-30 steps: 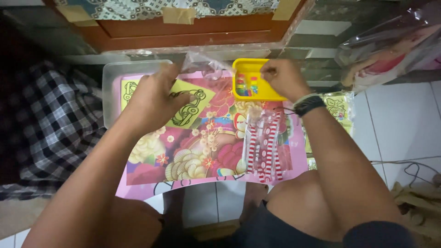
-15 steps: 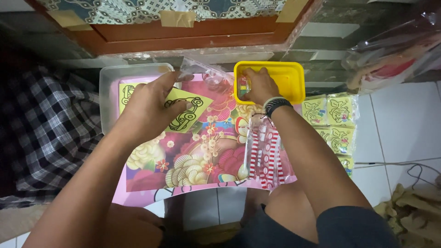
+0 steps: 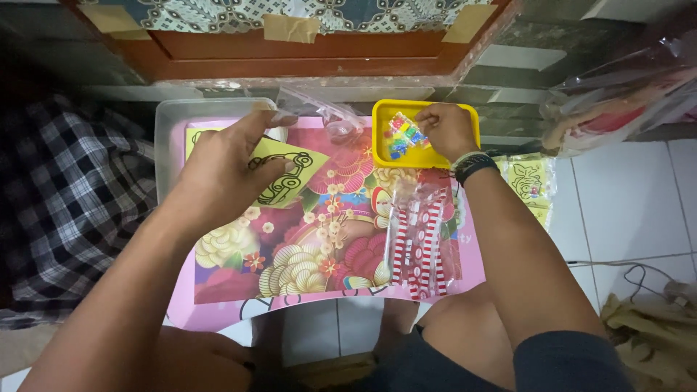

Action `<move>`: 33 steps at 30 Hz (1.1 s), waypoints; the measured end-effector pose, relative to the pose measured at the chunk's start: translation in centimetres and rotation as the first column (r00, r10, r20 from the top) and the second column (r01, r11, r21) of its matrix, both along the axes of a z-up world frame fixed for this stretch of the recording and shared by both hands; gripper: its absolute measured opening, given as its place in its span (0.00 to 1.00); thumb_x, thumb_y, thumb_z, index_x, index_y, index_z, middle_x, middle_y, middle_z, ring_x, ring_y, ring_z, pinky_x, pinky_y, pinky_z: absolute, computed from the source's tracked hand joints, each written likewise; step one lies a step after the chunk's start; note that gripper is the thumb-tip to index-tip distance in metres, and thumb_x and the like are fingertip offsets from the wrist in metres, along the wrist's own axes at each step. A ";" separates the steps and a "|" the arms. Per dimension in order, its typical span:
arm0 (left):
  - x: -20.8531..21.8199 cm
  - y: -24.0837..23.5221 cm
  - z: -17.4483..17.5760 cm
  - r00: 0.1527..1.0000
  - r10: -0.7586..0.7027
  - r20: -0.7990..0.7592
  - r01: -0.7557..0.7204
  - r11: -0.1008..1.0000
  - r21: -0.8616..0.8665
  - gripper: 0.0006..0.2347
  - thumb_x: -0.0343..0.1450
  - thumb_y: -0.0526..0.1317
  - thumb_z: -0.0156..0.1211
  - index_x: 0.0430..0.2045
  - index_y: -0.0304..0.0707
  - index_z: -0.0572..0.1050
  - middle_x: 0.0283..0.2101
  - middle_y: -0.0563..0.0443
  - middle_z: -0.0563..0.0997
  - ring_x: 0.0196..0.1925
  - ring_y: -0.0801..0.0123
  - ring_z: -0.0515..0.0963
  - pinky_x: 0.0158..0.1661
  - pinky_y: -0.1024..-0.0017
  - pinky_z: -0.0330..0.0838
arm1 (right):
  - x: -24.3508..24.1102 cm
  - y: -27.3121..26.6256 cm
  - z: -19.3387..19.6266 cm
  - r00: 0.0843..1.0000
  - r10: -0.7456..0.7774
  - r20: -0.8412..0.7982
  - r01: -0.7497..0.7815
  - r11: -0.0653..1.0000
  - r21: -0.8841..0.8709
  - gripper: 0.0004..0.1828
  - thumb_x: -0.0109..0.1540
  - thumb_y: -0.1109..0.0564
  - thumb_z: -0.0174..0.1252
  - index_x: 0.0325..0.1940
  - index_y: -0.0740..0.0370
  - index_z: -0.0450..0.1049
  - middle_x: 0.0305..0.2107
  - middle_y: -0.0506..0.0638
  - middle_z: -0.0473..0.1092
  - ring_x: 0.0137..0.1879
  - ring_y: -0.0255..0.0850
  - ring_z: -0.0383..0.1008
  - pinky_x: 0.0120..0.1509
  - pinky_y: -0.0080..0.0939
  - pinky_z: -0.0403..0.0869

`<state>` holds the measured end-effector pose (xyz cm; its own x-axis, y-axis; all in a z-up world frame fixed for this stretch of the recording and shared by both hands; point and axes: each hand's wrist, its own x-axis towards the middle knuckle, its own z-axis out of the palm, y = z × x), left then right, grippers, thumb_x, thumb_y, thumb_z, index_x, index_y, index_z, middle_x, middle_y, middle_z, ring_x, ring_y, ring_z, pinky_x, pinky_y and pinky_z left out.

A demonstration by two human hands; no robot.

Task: The person places small colorful toy parts into a small plastic bag, then seals it using the adhesive strip. They repeat this by placing a paper card and a set of toys into several bags one at a time.

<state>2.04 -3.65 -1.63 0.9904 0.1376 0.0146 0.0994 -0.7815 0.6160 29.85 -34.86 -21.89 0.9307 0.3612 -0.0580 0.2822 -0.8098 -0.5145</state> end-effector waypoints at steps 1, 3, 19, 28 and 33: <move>0.0 0.2 -0.1 1.000 0.001 0.000 -0.001 1.000 -0.001 0.23 0.63 0.38 0.70 0.54 0.46 0.75 0.35 0.37 0.84 0.41 0.30 0.81 0.41 0.41 0.74 | 0.1 -0.1 -0.3 1.000 0.001 0.000 -0.001 1.000 -0.001 0.14 0.58 0.61 0.64 0.45 0.44 0.84 0.34 0.48 0.78 0.48 0.47 0.79 0.58 0.45 0.75; 0.0 0.5 -0.3 1.000 0.019 0.024 -0.019 1.000 -0.006 0.22 0.64 0.39 0.70 0.54 0.45 0.74 0.38 0.39 0.85 0.43 0.32 0.82 0.40 0.42 0.74 | 0.1 -0.2 -1.1 0.994 -0.017 -0.107 0.015 1.000 -0.017 0.20 0.61 0.52 0.69 0.56 0.55 0.79 0.46 0.58 0.77 0.57 0.56 0.76 0.62 0.54 0.74; -0.5 2.4 -0.1 0.987 0.111 0.115 -0.115 0.993 0.030 0.24 0.64 0.40 0.71 0.57 0.54 0.77 0.38 0.42 0.85 0.43 0.35 0.81 0.44 0.46 0.72 | -1.6 1.4 1.6 0.988 -0.006 -0.153 0.022 0.994 0.106 0.06 0.55 0.61 0.67 0.27 0.58 0.75 0.15 0.50 0.71 0.23 0.42 0.78 0.35 0.36 0.77; -0.5 2.7 0.3 0.970 0.052 0.237 -0.056 0.998 0.013 0.20 0.67 0.32 0.71 0.54 0.27 0.75 0.31 0.40 0.82 0.21 0.60 0.79 0.21 0.63 0.70 | -2.4 1.4 5.3 0.935 -0.055 -0.350 0.146 0.959 0.241 0.18 0.60 0.67 0.63 0.55 0.69 0.76 0.25 0.49 0.73 0.23 0.31 0.70 0.29 0.28 0.70; -0.5 3.6 0.0 0.909 0.067 0.412 -0.053 0.998 -0.045 0.17 0.67 0.29 0.69 0.50 0.28 0.75 0.35 0.44 0.84 0.27 0.61 0.79 0.31 0.66 0.73 | -1.4 1.4 3.5 0.955 -0.057 -0.293 0.098 0.987 0.126 0.19 0.63 0.67 0.54 0.57 0.62 0.77 0.42 0.54 0.77 0.37 0.42 0.78 0.37 0.39 0.81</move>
<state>1.53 -0.03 -1.64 0.8867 0.2042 0.4149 -0.1228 -0.7611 0.6369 28.44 -33.48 -18.41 0.9074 0.3118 -0.2816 0.0451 -0.7387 -0.6726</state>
